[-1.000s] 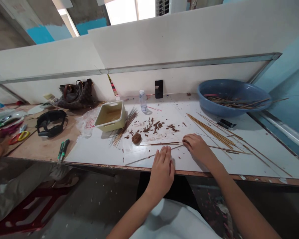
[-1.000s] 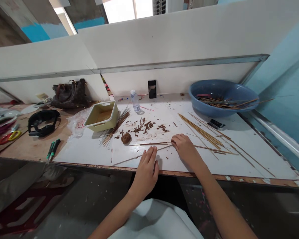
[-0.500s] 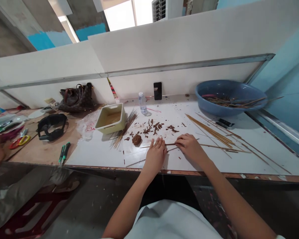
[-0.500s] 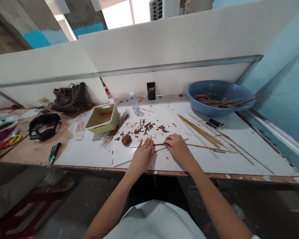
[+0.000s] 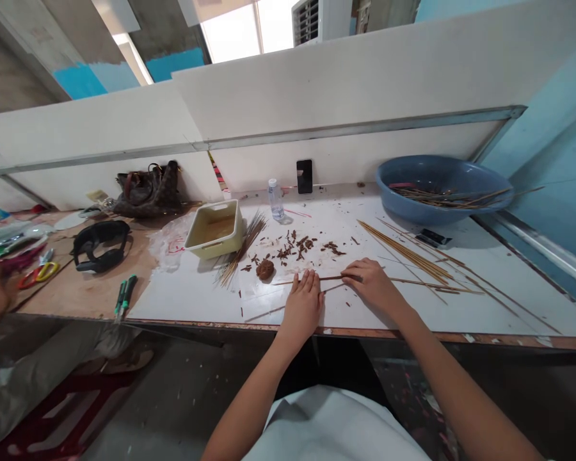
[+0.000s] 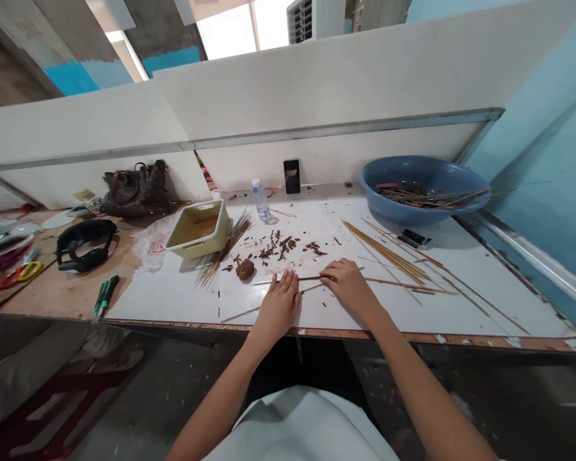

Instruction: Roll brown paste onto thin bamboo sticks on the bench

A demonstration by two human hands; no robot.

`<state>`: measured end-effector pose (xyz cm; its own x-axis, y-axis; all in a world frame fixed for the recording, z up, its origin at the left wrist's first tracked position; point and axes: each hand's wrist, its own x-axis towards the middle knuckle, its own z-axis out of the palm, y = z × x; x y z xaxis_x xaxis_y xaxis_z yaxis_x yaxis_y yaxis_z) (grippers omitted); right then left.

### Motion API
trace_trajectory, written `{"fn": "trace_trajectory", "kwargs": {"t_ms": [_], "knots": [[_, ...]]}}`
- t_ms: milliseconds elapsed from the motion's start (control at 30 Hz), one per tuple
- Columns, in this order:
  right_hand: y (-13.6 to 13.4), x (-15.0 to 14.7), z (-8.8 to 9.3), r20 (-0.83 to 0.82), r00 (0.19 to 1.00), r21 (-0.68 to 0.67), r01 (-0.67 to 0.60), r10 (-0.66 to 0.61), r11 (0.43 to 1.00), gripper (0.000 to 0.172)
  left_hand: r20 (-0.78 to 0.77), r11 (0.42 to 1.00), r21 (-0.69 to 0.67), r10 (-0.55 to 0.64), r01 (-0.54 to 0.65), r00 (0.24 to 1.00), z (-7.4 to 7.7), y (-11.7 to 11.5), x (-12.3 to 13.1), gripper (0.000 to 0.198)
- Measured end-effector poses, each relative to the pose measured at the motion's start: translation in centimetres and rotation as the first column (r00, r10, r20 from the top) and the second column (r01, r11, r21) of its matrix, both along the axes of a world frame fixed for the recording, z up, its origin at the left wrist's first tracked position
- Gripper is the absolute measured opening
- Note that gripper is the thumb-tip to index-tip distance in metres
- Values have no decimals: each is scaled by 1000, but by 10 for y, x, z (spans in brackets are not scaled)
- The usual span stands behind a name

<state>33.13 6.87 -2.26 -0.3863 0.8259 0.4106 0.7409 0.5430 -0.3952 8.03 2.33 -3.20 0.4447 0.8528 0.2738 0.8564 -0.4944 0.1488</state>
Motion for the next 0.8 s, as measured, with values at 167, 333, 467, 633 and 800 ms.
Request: {"fn": "trace_trajectory", "kwargs": {"t_ms": [167, 333, 467, 633, 800], "knots": [[0, 1, 0, 38, 999, 33, -16, 14, 999, 26, 18, 1000, 0, 9, -9, 1000, -1, 0, 2, 50], [-1, 2, 2, 55, 998, 48, -9, 6, 999, 25, 9, 1000, 3, 16, -16, 1000, -2, 0, 2, 50], [0, -4, 2, 45, 999, 72, -9, 6, 997, 23, 2, 1000, -4, 14, -14, 1000, 0, -1, 2, 50], [-1, -15, 6, 102, 994, 72, -46, 39, 996, 24, -6, 1000, -11, 21, -21, 1000, 2, -2, 2, 51], [-7, -15, 4, 109, 994, 90, -13, 3, 996, 24, -11, 1000, -19, 21, -22, 1000, 1, -3, 2, 52]]}}
